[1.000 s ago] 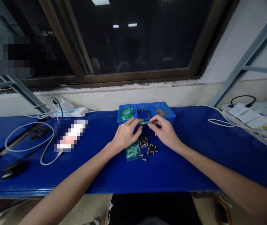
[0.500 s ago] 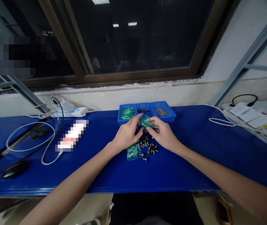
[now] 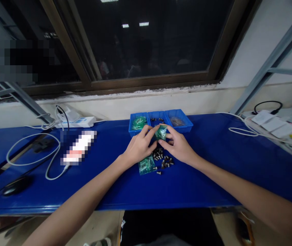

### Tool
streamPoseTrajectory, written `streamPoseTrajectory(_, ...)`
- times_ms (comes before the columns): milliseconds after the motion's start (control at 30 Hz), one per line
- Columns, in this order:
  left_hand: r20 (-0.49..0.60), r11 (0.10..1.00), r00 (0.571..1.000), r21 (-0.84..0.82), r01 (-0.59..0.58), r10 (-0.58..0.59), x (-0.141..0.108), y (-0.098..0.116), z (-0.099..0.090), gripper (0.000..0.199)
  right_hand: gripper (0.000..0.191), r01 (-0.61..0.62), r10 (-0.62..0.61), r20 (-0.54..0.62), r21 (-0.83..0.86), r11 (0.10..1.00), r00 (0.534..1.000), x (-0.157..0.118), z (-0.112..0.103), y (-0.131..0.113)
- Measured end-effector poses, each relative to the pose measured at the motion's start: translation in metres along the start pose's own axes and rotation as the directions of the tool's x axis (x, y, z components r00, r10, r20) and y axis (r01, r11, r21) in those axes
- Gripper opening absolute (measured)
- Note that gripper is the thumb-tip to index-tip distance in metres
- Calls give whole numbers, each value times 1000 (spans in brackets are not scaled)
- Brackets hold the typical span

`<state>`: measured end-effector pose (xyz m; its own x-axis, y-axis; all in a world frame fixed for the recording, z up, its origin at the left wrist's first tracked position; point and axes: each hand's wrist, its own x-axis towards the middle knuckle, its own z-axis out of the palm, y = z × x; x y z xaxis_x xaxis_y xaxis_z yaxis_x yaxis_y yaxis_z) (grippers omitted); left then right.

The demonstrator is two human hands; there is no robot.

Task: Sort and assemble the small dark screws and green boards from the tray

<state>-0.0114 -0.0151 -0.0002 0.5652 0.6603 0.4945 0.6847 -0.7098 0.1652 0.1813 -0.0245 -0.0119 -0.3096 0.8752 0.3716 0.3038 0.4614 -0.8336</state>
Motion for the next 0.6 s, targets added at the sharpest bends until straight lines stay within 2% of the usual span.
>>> streamPoseTrajectory(133,-28,1000,1000,1,4,-4,-1,-1,1,50,66,-7,7,19,9,1000,1000,1,0,2)
streamPoseTrajectory(200,-40,1000,999,-7,-1,1,-1,0,1,49,63,12,-12,5,9,1000,1000,2,0,3)
streamPoseTrajectory(333,-54,998,999,-55,-1,-2,0,1,1,42,32,46,-48,-80,-26,999,996,6,-2,6)
streamPoseTrajectory(433,-102,995,994,-96,20,-30,1,2,-1,37,10,15,-23,-94,-84,996,995,7,-3,8)
streamPoseTrajectory(500,-137,993,990,-119,20,-36,1,2,-1,40,15,-11,5,-73,-85,996,997,8,-3,10)
streamPoseTrajectory(600,-140,989,990,-147,12,-33,0,3,-1,47,20,-64,64,-41,10,998,997,8,-1,14)
